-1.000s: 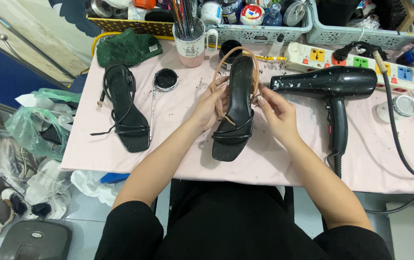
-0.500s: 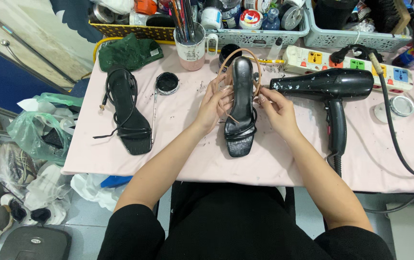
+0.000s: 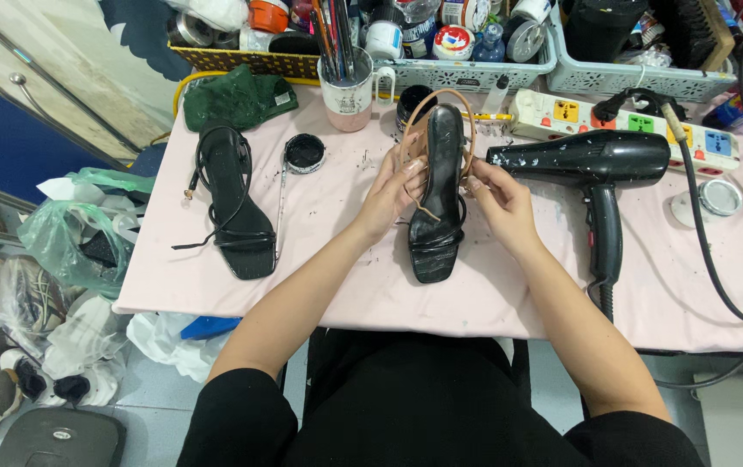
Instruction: The person applies a substance to the straps of a black sandal with a small brush, dries it using a hairdryer, and then repeats the application and drying process on the heel area of the same sandal.
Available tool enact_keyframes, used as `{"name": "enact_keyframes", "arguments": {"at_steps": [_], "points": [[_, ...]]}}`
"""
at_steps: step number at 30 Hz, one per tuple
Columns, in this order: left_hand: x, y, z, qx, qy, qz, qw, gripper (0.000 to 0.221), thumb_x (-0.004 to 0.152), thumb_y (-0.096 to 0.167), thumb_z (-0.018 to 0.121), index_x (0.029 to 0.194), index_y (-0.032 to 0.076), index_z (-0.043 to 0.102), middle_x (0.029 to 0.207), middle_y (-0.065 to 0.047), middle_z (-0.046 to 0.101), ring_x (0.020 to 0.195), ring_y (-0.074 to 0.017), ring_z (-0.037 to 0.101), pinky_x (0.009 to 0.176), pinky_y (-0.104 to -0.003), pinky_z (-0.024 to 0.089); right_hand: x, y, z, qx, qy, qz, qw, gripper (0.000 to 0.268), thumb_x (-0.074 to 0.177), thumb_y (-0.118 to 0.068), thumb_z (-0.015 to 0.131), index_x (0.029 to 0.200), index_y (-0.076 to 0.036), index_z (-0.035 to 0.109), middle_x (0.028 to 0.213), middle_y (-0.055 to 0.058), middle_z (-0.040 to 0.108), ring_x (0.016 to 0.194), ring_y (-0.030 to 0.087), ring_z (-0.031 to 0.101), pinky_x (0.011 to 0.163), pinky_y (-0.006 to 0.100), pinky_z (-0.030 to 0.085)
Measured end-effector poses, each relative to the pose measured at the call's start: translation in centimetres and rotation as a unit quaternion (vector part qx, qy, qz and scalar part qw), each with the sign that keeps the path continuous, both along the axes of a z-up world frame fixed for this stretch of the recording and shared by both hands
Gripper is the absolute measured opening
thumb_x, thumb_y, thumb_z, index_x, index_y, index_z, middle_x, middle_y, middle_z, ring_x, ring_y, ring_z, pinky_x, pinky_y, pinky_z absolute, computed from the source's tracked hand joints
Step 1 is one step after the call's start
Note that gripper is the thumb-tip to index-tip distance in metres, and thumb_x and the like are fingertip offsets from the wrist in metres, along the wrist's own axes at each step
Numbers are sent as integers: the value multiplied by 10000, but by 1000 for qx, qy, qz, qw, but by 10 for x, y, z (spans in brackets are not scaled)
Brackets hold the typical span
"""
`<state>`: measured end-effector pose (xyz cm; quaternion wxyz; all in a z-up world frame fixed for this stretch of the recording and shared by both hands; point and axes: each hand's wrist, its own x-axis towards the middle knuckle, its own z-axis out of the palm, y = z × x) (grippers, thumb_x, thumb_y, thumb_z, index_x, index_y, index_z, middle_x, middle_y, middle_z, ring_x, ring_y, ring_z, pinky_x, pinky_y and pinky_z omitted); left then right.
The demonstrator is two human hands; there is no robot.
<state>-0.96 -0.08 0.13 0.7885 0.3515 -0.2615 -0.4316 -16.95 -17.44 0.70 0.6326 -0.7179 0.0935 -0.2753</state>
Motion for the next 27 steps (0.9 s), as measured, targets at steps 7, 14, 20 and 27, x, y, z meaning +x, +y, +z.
{"name": "enact_keyframes", "arguments": {"at_steps": [7,14,20,27], "points": [[16,-13,-36,2,21,4,1000,500,1129,255,409,1605,172,284,975,43,444,843,-47,457,875,-252,475,1,11,17,-162,32,-39,985,393,985,-61,662,1361,30,587,1296,147,589,1198,220,613,942,328,558],[21,-3,-25,92,-279,117,949,477,1182,312,446,1590,77,369,1357,-76,560,1232,-141,536,1032,-322,454,-8,51,55,-435,-29,-88,896,305,836,-133,841,1115,-82,731,1336,146,582,1290,383,450,1118,492,382],[1,19,34,285,-440,175,833,430,1035,423,533,1228,46,460,1043,-132,749,946,-252,755,785,-360,551,2,73,58,-435,-34,-68,897,223,803,-130,857,1002,-94,764,1266,93,642,1222,358,487,1071,465,414],[6,28,56,342,-497,194,773,332,994,419,667,1041,95,610,804,-40,749,688,-171,713,625,-340,520,1,68,50,-417,-30,-50,907,157,874,-75,817,989,-54,714,1118,58,681,1102,297,575,1044,421,393]]}}
